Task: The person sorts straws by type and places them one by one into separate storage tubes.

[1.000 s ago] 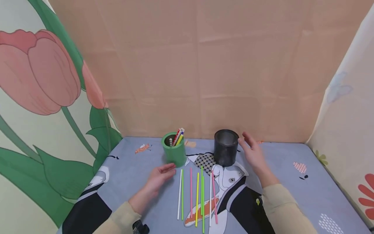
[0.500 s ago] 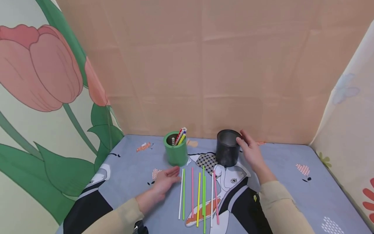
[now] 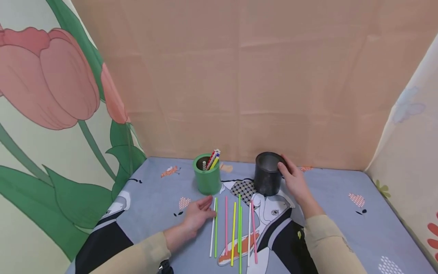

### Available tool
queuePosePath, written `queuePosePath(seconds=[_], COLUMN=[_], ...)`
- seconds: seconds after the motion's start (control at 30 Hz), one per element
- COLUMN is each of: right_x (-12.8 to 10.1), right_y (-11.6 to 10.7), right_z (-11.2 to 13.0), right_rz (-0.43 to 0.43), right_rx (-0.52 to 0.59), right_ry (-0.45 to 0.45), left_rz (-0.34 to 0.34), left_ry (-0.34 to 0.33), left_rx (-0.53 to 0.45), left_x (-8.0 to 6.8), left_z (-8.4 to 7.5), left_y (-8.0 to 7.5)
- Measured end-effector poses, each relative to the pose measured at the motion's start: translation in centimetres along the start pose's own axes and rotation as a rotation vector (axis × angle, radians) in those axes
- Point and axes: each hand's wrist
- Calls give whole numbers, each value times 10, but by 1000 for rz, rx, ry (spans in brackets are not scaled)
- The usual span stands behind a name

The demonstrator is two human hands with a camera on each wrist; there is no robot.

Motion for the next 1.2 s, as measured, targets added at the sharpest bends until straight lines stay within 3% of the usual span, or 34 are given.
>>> queuePosePath(seconds=[0.2, 0.53, 0.8, 1.2], right_x=[2, 4, 2, 2], right_y=[-2, -2, -1, -1], right_z=[-5, -9, -6, -1], right_rz=[6, 3, 16, 21], right_rx=[-1, 0, 13, 18], right_ry=[10, 24, 26, 41], left_rz=[-47, 107, 184, 190], left_ry=[41, 11, -43, -3], left_rx=[78, 393, 383, 512], left_x=[2, 10, 11, 14], left_z=[-8, -24, -27, -30], left_y=[-7, -16, -18, -12])
Point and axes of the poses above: each hand's wrist, its own x-axis towards the middle knuckle, its own y-axis out of the palm, z = x × y, and after that the axes turned 13 degrees about -z, right-handed
